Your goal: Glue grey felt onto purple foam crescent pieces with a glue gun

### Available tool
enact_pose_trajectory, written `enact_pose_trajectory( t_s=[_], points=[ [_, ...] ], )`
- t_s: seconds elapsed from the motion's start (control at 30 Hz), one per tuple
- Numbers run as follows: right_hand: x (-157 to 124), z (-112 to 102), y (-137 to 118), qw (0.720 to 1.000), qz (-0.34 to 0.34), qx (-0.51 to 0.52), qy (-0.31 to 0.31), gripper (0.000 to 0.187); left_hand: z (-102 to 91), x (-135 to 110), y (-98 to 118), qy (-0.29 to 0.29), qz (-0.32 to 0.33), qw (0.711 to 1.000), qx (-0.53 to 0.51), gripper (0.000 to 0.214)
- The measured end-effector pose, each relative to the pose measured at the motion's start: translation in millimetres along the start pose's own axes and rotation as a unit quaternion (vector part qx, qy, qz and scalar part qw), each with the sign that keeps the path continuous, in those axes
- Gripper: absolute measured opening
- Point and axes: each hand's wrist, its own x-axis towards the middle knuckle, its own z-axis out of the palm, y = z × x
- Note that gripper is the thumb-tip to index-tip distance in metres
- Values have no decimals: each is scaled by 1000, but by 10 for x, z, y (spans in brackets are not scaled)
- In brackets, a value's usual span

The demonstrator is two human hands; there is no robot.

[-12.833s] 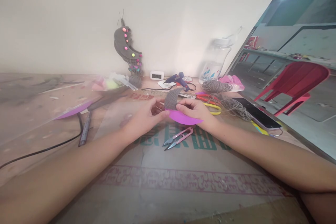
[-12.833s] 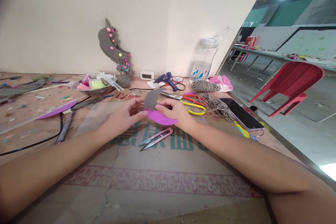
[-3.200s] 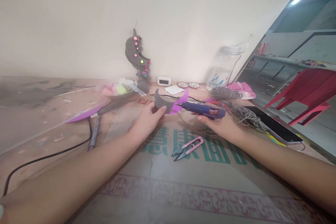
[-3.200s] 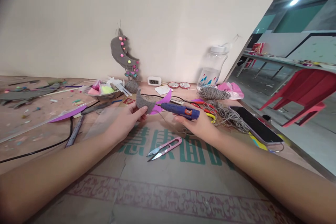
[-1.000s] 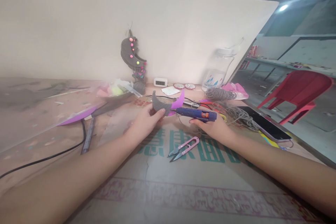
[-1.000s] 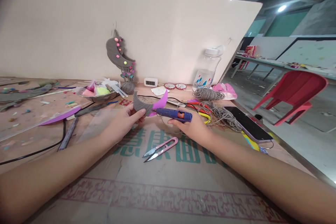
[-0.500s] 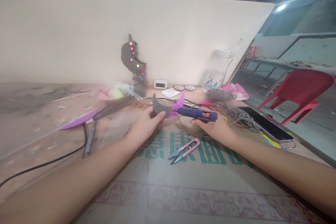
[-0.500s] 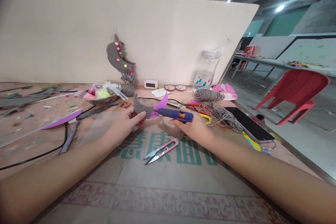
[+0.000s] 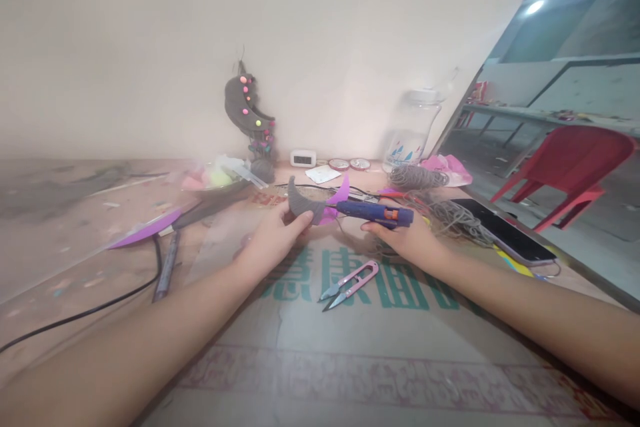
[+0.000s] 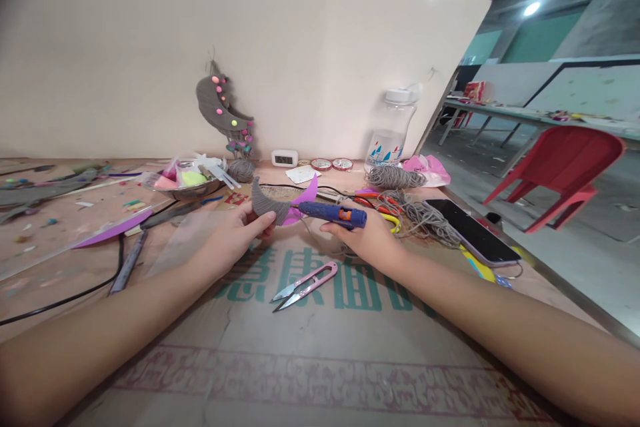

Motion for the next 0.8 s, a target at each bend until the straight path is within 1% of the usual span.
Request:
enact_pose_trajectory(
  t_s=[0.27, 0.5, 0.67, 0.73, 0.8],
  points=[
    [21, -1, 42, 1000, -2, -18, 5, 31, 6, 7, 35, -1, 0, 1000, 16, 30],
    [23, 4, 91, 999, -12, -25, 19, 33, 3, -11, 34, -4, 18, 999, 27, 31],
    [30, 11, 52, 999, -24, 23, 36, 33, 10, -15, 60, -9, 21, 999, 41, 30],
    [43, -30, -1, 997, -37, 49, 45, 30, 9, -11, 69, -7, 15, 999, 39, 28],
    [70, -112, -65, 997, -46, 59, 37, 26, 10, -4, 74, -4, 8, 1000, 29, 26]
  ],
)
